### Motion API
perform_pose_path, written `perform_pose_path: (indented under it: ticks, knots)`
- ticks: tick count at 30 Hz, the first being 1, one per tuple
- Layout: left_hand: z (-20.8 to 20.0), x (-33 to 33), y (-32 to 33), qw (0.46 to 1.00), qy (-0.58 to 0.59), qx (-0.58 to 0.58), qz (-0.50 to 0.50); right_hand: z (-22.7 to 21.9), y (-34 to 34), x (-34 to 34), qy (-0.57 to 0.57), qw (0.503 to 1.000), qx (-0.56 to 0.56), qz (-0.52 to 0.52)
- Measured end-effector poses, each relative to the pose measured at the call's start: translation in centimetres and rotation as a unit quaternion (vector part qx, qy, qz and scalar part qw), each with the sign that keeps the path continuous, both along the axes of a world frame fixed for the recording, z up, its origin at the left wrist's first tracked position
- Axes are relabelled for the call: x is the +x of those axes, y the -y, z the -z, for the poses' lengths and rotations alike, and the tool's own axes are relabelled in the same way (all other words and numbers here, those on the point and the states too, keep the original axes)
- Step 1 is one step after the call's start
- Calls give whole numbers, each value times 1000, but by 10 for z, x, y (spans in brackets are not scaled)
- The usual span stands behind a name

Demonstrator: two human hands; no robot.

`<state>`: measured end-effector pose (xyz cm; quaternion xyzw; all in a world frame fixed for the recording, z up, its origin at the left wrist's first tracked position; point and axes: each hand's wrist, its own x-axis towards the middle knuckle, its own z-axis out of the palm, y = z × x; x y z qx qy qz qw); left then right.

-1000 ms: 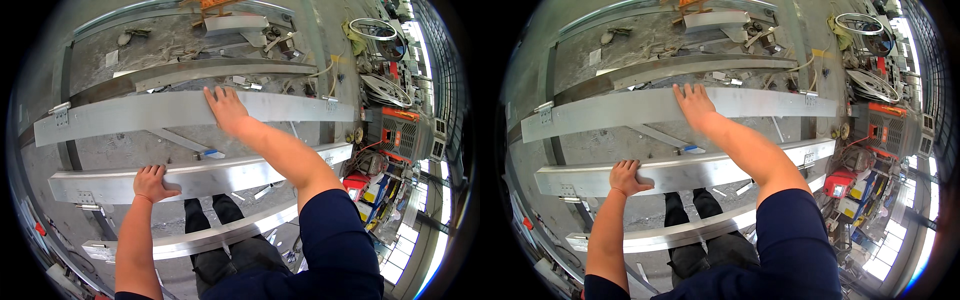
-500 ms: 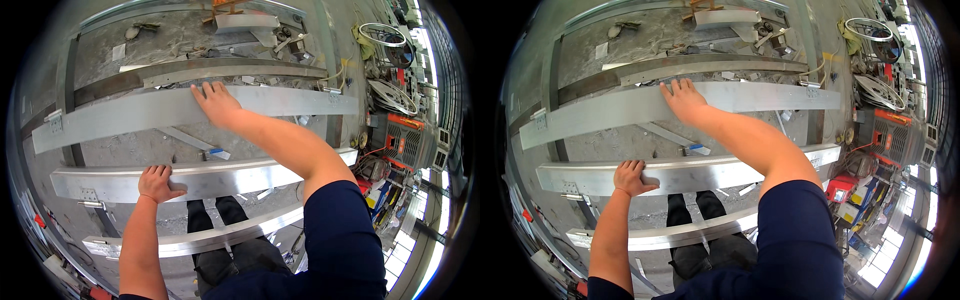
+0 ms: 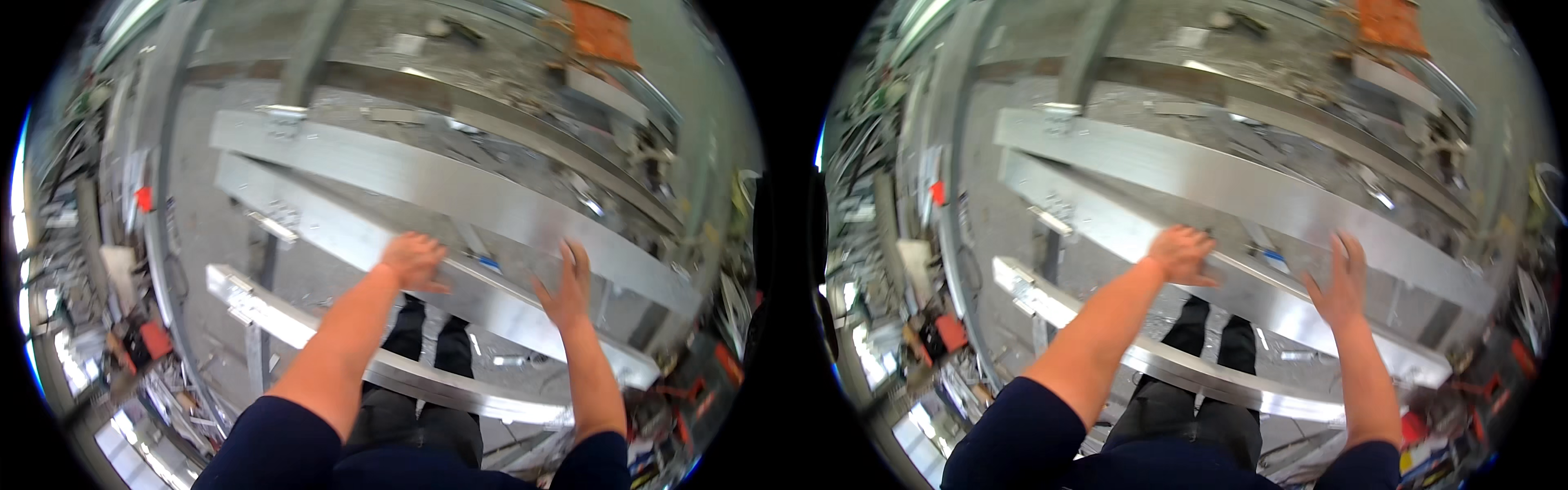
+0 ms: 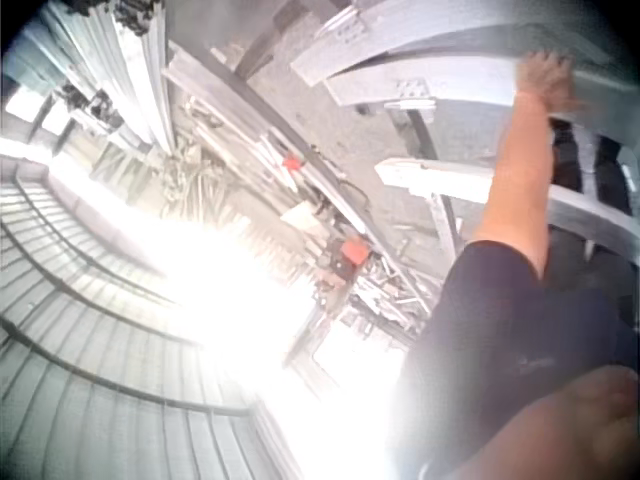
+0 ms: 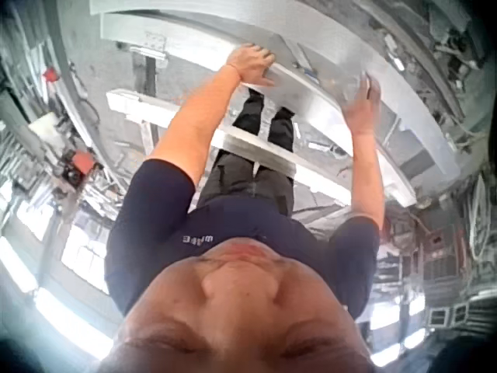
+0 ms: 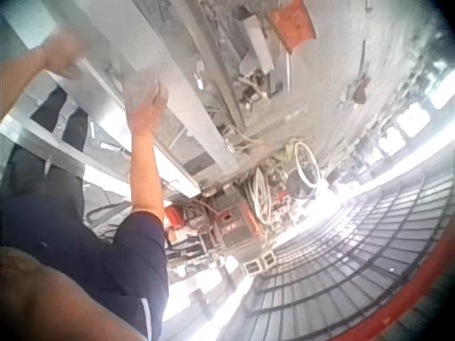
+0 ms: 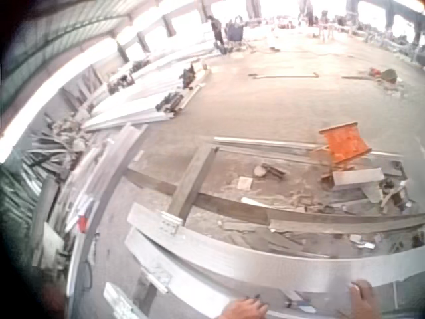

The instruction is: The person uses a cordless drill to fasten metal brackets onto long aluminum beams, then lifts and positions the beams into a frame structure on the floor. They adjust the beams and walk to a nearby machine to retrieve a small item before returning to the frame.

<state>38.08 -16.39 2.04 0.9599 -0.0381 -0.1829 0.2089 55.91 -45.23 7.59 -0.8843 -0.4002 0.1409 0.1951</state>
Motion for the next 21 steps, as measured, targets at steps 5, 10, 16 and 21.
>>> perform_pose_path:
  ticks: [5,10,16,21]
  knots:
    - [-2,-5,-5,1000,-19,4,11,-2,89,-98,-76,979,-184,48]
    - [-10,-4,0,1000,-19,21,3,28,120,-110,4,962,-257,88]
    - [-14,-14,12,998,-26,48,-44,12,118,-96,0,958,-282,49]
    - [-14,-37,13,990,-30,70,-116,18,110,-74,52,969,-239,17]
